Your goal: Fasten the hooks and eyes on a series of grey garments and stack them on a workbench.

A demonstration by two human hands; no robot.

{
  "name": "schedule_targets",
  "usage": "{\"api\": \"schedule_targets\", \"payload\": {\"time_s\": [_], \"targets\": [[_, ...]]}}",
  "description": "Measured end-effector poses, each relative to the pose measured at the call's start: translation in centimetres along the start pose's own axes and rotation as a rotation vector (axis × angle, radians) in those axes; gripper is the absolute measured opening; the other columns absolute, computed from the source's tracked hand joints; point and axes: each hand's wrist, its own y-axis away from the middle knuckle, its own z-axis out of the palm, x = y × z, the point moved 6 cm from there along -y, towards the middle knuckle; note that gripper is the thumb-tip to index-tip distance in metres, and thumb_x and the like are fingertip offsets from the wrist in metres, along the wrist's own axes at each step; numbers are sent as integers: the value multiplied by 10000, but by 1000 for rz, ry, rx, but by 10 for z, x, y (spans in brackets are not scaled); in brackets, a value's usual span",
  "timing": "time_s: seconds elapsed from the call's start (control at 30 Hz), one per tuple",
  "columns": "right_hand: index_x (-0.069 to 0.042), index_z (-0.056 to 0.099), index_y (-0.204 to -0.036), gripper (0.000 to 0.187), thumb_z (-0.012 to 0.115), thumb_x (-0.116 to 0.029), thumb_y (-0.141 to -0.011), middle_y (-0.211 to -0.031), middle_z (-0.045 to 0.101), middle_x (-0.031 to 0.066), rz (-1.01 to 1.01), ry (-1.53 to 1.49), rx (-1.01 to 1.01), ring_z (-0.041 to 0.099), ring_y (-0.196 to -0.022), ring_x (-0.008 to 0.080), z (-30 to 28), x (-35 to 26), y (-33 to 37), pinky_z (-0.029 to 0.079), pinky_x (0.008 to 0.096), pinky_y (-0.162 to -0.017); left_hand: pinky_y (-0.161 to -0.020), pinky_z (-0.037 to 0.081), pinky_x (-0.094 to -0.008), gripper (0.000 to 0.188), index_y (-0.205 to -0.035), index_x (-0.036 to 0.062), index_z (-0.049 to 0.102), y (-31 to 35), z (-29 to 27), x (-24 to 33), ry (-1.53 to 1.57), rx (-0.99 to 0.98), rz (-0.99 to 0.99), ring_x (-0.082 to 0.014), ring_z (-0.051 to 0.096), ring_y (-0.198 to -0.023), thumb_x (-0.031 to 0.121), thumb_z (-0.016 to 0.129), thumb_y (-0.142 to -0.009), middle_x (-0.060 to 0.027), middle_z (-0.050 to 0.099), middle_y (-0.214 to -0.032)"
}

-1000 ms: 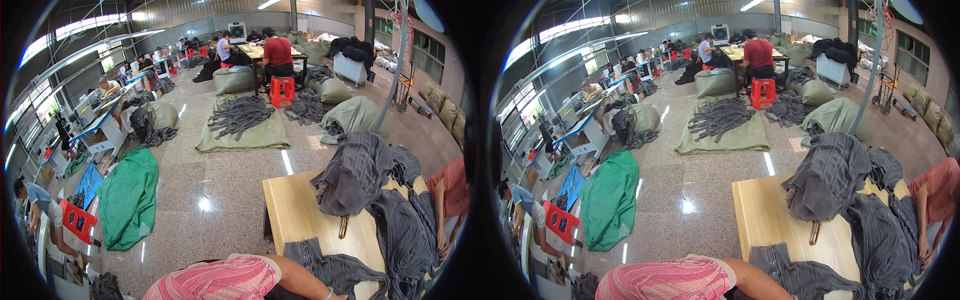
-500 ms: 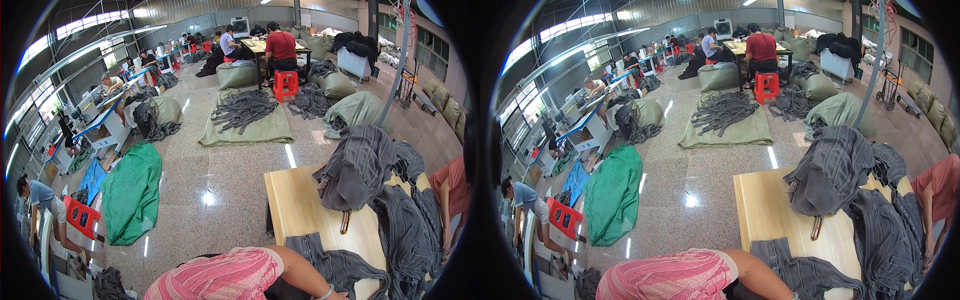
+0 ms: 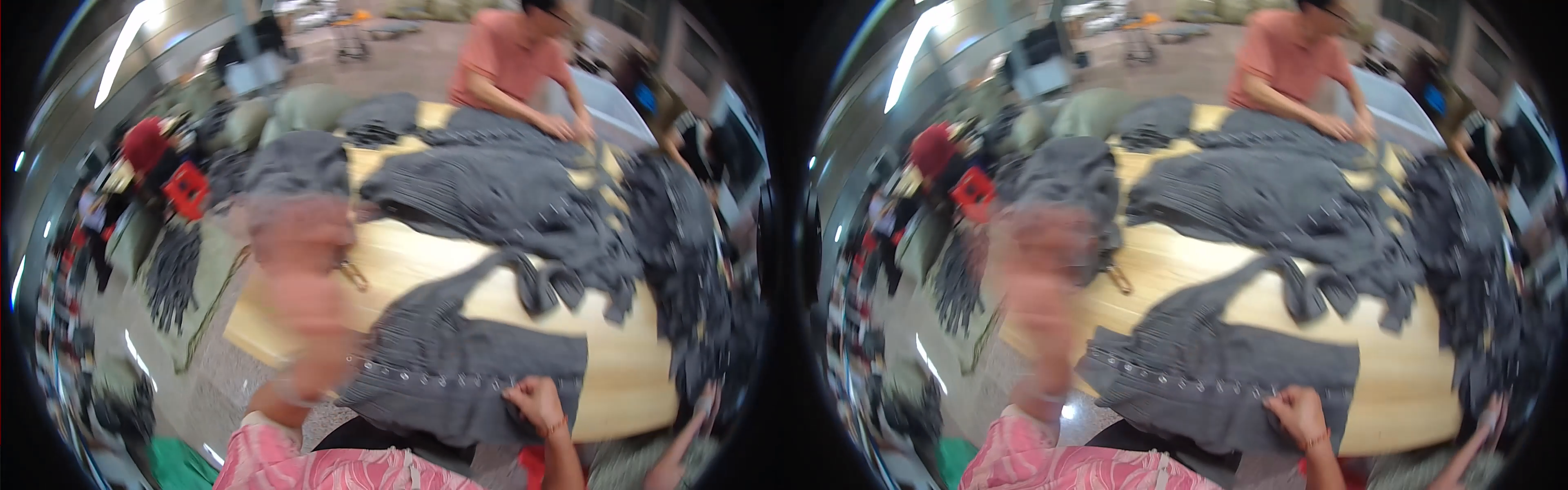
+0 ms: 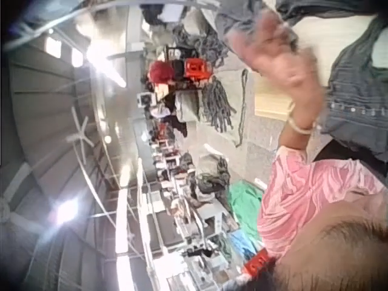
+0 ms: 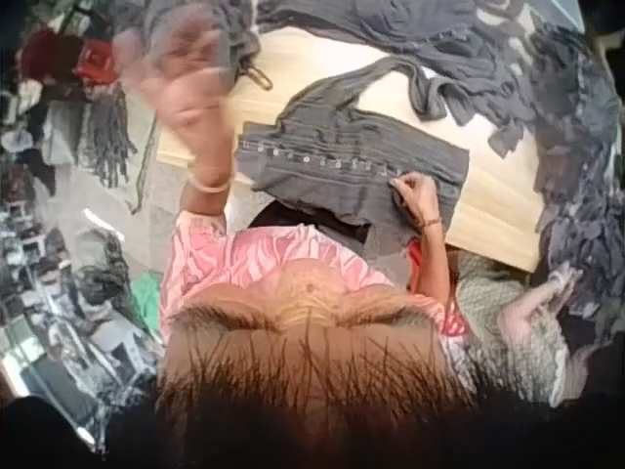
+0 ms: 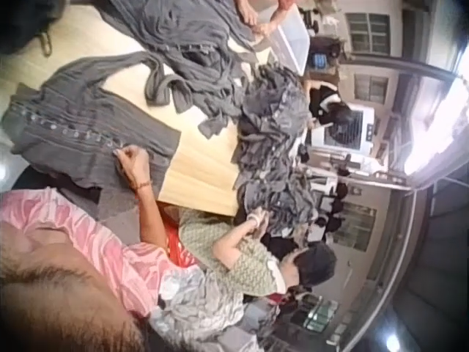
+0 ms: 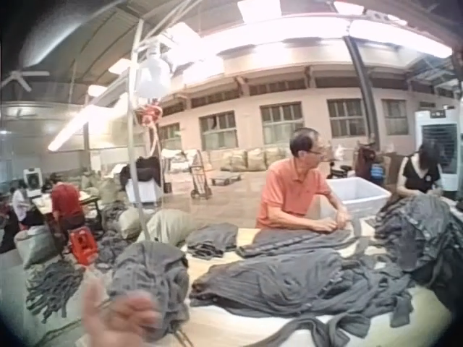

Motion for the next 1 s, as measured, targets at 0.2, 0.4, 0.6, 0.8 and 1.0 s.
{"api": "schedule_targets", "payload": {"time_s": [0.2,0.4,0.6,0.8,1.0], "targets": [[10,660,-745,248,758,-195,-843,-560,602,53,-89,-16,70,559,-456,85,2,1,1,432,279,-431,-1013,423,-535,421,-1302,-32,484,50,-119,-31,447,1452,-334,-405,547,-1081,219,443,-967,-331,508,-1268],[-35,661,-960,120,681,-115,-872,-892,640,146,-254,218,309,645,-817,364,4,-11,36,516,437,-715,-850,504,-368,197,-1061,-19,668,-57,55,53,883,-17,-341,-276,631,-976,4,648,-866,-145,689,-1047],[-32,674,-971,124,686,-44,-848,-884,596,121,-367,208,352,636,-773,332,27,-17,32,523,406,-680,-794,487,-346,234,-1049,15,672,-32,200,102,1001,-448,-356,-264,599,-919,57,718,-824,-116,643,-950],[-27,656,-872,91,716,-74,-822,-828,605,148,-364,152,396,621,-768,356,10,-17,43,511,427,-678,-831,441,-432,250,-1019,51,666,-46,223,149,880,-492,-288,-332,578,-940,80,715,-775,-127,647,-943],[-41,639,-915,128,653,-164,-885,-893,641,173,-377,71,389,640,-841,385,22,7,30,524,450,-743,-777,443,-447,94,-861,83,679,-33,247,157,842,-507,-334,-339,596,-912,78,664,-769,-127,673,-903]]}}
